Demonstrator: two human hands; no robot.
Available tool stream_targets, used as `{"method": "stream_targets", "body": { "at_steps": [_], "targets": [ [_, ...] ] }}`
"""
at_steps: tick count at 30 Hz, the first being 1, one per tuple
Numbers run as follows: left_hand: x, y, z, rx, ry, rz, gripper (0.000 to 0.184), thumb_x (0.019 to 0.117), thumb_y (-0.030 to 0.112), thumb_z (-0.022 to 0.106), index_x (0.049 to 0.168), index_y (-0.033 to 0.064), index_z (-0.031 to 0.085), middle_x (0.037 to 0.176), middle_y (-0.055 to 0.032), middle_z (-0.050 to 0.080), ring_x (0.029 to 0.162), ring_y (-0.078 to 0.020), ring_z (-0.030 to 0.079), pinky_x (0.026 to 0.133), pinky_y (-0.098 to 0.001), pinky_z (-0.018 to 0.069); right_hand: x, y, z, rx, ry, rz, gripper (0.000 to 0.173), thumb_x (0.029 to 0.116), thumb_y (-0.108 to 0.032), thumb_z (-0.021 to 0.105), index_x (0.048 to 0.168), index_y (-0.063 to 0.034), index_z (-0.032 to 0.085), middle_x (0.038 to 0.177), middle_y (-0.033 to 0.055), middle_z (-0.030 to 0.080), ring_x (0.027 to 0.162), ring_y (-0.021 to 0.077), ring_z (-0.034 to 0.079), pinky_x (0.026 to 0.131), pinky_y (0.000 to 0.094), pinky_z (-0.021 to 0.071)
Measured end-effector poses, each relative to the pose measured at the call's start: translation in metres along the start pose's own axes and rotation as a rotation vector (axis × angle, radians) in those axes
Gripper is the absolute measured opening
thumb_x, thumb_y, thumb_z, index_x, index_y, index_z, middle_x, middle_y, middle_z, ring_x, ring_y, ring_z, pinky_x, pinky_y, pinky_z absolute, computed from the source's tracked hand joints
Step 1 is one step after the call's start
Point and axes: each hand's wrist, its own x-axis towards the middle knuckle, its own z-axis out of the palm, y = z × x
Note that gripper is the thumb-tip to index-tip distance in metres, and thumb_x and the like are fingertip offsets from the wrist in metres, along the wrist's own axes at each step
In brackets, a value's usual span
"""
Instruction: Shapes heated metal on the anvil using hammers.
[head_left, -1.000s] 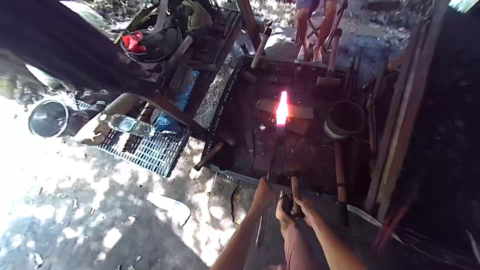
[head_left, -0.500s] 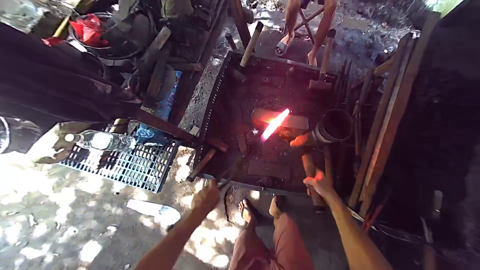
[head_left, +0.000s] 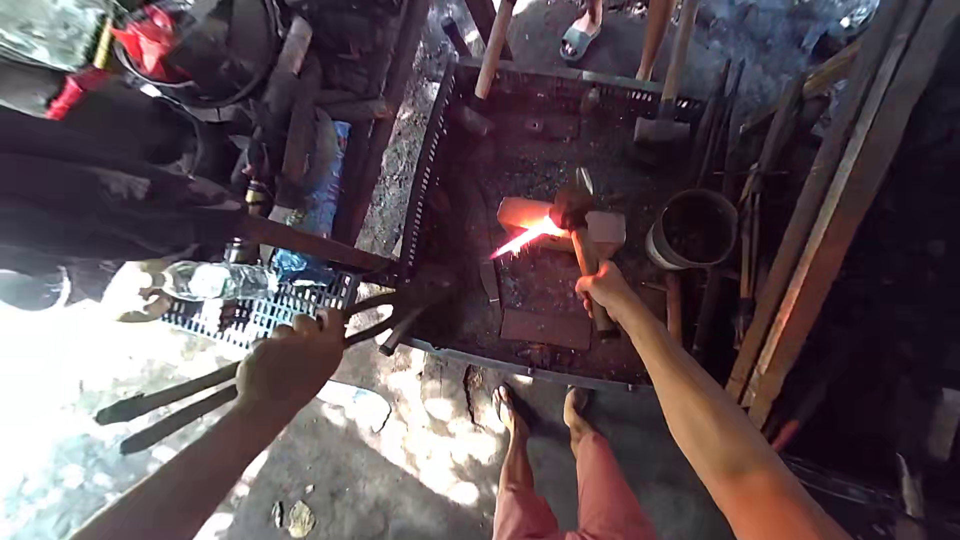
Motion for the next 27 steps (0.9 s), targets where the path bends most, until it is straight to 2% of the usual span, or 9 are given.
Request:
{"method": "stream_targets", "body": {
  "at_steps": [3, 7, 10, 13, 16, 18, 20, 23, 27],
  "targets": [
    [-0.009, 0.010, -0.017, 0.027, -0.038, -0.014, 0.036, 0.1056, 0.008, 0.050, 0.139, -0.0039, 0.047, 0.105, -0.0335, 0.063, 0.090, -0.0533, 0.068, 0.066, -0.0617, 0.0561, -0.038, -0.013, -0.035, -0.106, -0.040, 0.042, 0.044, 0.0914, -0.007, 0.067, 0.132, -0.0079, 0.049, 0.073, 0.0107, 0.059, 0.050, 0.0190, 0.059, 0.046, 0.0337, 0.0540],
    [-0.015, 0.017, -0.032, 0.037, -0.055, -0.012, 0.035, 0.1050, 0.007, 0.049, 0.138, -0.0042, 0.048, 0.103, -0.0326, 0.064, 0.089, -0.0522, 0.069, 0.065, -0.0607, 0.0562, -0.072, -0.029, -0.049, -0.189, 0.048, -0.128, 0.049, 0.0948, -0.012, 0.065, 0.139, -0.0113, 0.045, 0.078, 0.0137, 0.064, 0.053, 0.0227, 0.064, 0.051, 0.0390, 0.0589],
    [-0.020, 0.022, -0.052, 0.070, -0.106, -0.031, 0.031, 0.1061, 0.009, 0.049, 0.135, -0.0034, 0.050, 0.103, -0.0311, 0.064, 0.089, -0.0513, 0.069, 0.066, -0.0600, 0.0561, -0.037, -0.016, -0.027, -0.198, 0.126, -0.205, 0.055, 0.0918, -0.014, 0.067, 0.141, -0.0112, 0.043, 0.085, 0.0181, 0.066, 0.053, 0.0280, 0.065, 0.050, 0.0463, 0.0590],
    [-0.025, 0.028, -0.073, 0.092, -0.148, -0.043, 0.029, 0.1061, 0.010, 0.049, 0.132, -0.0011, 0.052, 0.103, -0.0287, 0.065, 0.089, -0.0494, 0.069, 0.065, -0.0590, 0.0556, 0.001, -0.003, -0.024, -0.235, -0.018, -0.062, 0.048, 0.0925, -0.012, 0.067, 0.136, -0.0072, 0.048, 0.083, 0.0174, 0.063, 0.054, 0.0261, 0.060, 0.050, 0.0429, 0.0545],
    [-0.018, 0.037, -0.087, 0.070, -0.169, -0.026, 0.032, 0.1060, 0.009, 0.048, 0.136, -0.0015, 0.050, 0.104, -0.0314, 0.065, 0.091, -0.0512, 0.069, 0.068, -0.0611, 0.0566, -0.008, -0.020, -0.043, -0.297, -0.114, 0.005, 0.044, 0.0887, -0.009, 0.068, 0.129, -0.0053, 0.051, 0.079, 0.0157, 0.063, 0.054, 0.0241, 0.062, 0.049, 0.0401, 0.0556],
    [-0.016, 0.046, -0.082, 0.061, -0.179, 0.005, 0.031, 0.1054, 0.008, 0.048, 0.134, -0.0029, 0.050, 0.103, -0.0308, 0.065, 0.088, -0.0505, 0.070, 0.067, -0.0603, 0.0566, -0.037, -0.026, -0.059, -0.361, -0.099, -0.036, 0.045, 0.0894, -0.010, 0.068, 0.131, -0.0075, 0.051, 0.080, 0.0153, 0.064, 0.054, 0.0237, 0.063, 0.050, 0.0399, 0.0567],
    [-0.009, 0.054, -0.080, 0.045, -0.190, 0.009, 0.030, 0.1041, 0.011, 0.053, 0.132, -0.0017, 0.052, 0.105, -0.0293, 0.066, 0.090, -0.0492, 0.070, 0.068, -0.0598, 0.0570, -0.054, -0.035, -0.065, -0.438, -0.022, -0.127, 0.048, 0.0913, -0.012, 0.067, 0.136, -0.0088, 0.049, 0.082, 0.0165, 0.065, 0.055, 0.0257, 0.065, 0.052, 0.0434, 0.0584],
    [-0.002, 0.060, -0.078, 0.055, -0.196, 0.008, 0.029, 0.1035, 0.013, 0.055, 0.130, -0.0006, 0.054, 0.104, -0.0277, 0.066, 0.090, -0.0475, 0.070, 0.068, -0.0585, 0.0574, -0.031, -0.022, -0.048, -0.403, 0.105, -0.214, 0.053, 0.0897, -0.015, 0.067, 0.138, -0.0082, 0.048, 0.086, 0.0197, 0.066, 0.058, 0.0313, 0.065, 0.053, 0.0513, 0.0576],
    [-0.007, 0.064, -0.084, 0.040, -0.208, 0.008, 0.029, 0.1038, 0.014, 0.055, 0.130, 0.0017, 0.052, 0.102, -0.0270, 0.065, 0.085, -0.0479, 0.070, 0.064, -0.0588, 0.0567, 0.007, 0.005, -0.047, -0.367, -0.025, -0.057, 0.044, 0.0895, -0.012, 0.068, 0.129, -0.0039, 0.052, 0.083, 0.0221, 0.064, 0.054, 0.0316, 0.062, 0.050, 0.0472, 0.0553]
  ]
}}
